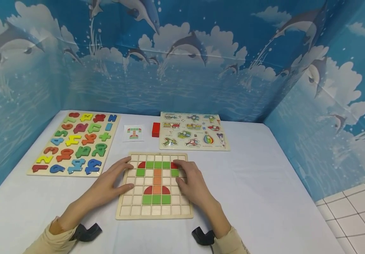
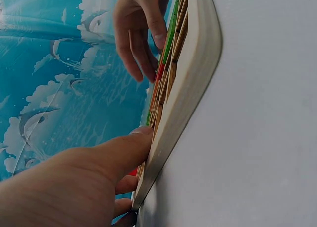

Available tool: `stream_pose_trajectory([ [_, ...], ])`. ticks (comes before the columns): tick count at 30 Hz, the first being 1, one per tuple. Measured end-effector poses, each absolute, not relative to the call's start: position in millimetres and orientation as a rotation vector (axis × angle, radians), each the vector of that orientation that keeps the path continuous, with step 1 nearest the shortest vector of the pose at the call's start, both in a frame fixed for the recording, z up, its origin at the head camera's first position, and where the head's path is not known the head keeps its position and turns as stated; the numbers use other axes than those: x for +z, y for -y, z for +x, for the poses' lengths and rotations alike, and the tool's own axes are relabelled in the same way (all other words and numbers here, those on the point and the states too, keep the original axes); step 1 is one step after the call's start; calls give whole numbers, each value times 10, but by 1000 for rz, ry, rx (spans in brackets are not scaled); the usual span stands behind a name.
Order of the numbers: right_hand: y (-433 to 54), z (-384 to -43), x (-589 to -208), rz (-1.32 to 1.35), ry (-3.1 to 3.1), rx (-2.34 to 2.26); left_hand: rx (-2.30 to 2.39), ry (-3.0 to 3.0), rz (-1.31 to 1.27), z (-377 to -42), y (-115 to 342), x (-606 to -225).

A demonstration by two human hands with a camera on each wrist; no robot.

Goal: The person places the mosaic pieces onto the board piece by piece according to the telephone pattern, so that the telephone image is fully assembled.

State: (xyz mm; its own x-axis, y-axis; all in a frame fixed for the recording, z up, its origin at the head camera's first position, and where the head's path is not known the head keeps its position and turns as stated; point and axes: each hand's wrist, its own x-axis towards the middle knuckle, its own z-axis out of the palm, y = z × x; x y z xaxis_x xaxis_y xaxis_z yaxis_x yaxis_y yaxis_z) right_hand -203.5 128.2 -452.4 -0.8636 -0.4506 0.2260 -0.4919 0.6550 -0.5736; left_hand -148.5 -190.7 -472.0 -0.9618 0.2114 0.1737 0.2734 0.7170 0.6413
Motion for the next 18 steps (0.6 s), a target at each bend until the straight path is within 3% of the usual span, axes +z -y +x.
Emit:
stream_pose_trajectory([
  [18,-1315,-2052,-4660,819,2665,1009,-1069,2818,-436,-1489,1895,-4758],
])
